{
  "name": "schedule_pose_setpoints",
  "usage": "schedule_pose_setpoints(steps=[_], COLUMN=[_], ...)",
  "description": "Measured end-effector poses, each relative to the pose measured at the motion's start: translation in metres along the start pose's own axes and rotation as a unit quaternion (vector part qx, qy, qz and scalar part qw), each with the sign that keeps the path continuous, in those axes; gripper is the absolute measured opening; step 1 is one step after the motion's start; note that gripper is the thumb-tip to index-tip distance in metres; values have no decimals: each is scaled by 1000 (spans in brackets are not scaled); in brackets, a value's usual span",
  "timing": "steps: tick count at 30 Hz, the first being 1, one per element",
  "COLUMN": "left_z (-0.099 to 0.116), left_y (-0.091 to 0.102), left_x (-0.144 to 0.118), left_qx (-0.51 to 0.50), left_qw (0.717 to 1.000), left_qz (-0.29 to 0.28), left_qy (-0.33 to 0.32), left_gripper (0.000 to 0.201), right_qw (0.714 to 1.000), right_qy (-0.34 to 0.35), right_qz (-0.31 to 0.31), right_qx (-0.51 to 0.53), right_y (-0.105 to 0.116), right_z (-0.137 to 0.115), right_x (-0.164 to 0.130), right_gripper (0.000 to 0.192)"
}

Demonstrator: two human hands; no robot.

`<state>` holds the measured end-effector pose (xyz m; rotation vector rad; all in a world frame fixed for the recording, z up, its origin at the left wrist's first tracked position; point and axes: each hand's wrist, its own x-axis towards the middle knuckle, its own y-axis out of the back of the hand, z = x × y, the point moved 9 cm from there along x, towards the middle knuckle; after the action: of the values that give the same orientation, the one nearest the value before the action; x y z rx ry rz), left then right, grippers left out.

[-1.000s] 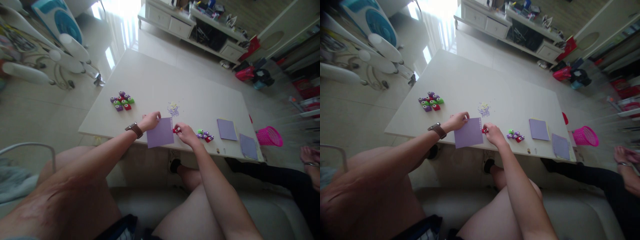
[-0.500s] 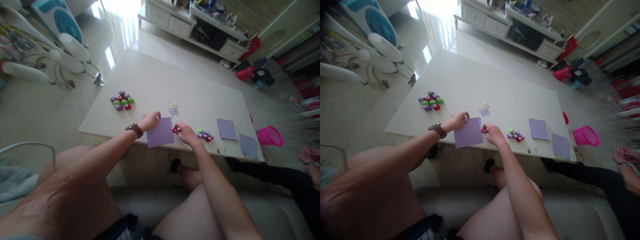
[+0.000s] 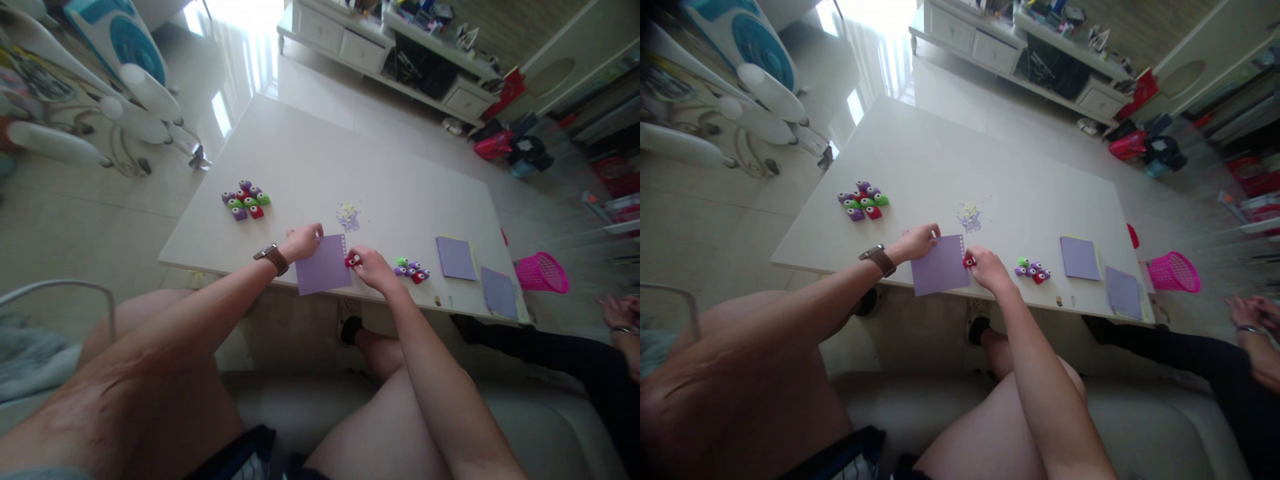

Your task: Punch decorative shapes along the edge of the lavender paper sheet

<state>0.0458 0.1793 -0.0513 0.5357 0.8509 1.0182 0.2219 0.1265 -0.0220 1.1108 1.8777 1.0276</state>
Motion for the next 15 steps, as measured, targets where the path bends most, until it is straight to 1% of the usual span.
schedule_pose_setpoints(steps=[3, 5, 9, 10, 12, 15], left_z=[0, 2, 19, 24, 31, 32], left_y=[-6, -9, -7, -9, -17, -33], left_x=[1, -1, -16, -21, -28, -32], left_qx=[-1, 9, 74, 90, 105, 101], left_qw=[1000, 999, 988, 984, 982, 985], left_qz=[2, 16, 92, 99, 77, 14], left_qy=[-10, -28, -102, -120, -139, -136], left_gripper=[25, 27, 34, 33, 29, 24], right_qw=[1000, 1000, 999, 999, 999, 999], right_qy=[-2, -4, -11, -13, -15, -15], right_qz=[-9, -15, -35, -39, -45, -51], right_qx=[-1, -8, -27, -30, -26, -9], right_y=[-3, -4, -9, -10, -12, -13], right_z=[-2, -3, -5, -5, -4, -2], right_x=[0, 0, -1, -1, -1, -1], right_gripper=[27, 28, 29, 28, 27, 24])
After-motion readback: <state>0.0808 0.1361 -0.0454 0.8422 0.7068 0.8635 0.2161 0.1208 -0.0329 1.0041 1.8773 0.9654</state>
